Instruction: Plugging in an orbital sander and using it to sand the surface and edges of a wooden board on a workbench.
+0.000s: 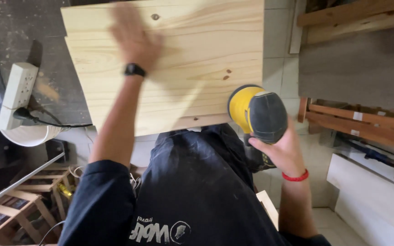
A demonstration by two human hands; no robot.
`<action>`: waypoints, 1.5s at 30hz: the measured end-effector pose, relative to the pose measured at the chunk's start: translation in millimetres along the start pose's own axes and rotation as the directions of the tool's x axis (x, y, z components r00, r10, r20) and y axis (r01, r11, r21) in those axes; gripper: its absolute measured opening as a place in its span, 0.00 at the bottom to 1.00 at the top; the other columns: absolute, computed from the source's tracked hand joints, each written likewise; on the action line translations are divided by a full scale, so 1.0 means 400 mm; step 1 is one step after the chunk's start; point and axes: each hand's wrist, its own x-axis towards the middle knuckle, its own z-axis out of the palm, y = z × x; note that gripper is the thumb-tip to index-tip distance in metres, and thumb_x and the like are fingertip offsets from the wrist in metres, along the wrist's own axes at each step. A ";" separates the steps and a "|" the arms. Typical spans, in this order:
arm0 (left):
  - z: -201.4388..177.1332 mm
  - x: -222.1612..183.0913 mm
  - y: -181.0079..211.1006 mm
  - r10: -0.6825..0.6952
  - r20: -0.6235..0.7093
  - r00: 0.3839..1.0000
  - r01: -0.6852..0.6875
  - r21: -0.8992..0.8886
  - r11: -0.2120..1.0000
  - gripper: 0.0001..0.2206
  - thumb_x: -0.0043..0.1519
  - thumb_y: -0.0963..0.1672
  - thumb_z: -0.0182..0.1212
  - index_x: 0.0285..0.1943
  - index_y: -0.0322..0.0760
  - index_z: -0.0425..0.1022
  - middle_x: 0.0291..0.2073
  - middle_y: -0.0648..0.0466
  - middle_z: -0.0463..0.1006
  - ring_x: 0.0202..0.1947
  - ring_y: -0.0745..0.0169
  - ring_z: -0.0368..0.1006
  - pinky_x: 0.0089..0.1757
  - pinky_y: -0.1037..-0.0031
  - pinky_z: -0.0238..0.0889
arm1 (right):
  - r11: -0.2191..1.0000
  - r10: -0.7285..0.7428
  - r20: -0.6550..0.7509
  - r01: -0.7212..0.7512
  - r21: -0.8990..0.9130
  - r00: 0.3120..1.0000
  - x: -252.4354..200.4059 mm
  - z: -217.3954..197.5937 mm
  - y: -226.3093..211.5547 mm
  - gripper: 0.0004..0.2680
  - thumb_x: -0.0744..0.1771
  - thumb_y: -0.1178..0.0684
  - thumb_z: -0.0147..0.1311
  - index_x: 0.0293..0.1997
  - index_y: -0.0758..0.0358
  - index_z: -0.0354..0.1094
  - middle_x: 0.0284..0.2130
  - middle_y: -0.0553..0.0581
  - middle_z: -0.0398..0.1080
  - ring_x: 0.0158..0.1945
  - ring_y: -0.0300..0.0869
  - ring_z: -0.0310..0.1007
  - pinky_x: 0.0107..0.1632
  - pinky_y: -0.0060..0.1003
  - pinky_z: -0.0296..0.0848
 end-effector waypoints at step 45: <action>-0.089 -0.054 -0.059 0.670 -0.096 0.736 -0.676 -0.127 0.726 0.58 0.43 0.69 0.62 0.78 0.44 0.45 0.75 0.47 0.42 0.73 0.38 0.37 0.58 0.27 0.39 | 0.911 0.080 -0.400 0.095 0.400 0.913 -0.125 0.060 -0.105 0.21 0.58 0.66 0.53 0.57 0.62 0.59 0.28 0.59 0.65 0.29 0.40 0.66 0.36 0.33 0.72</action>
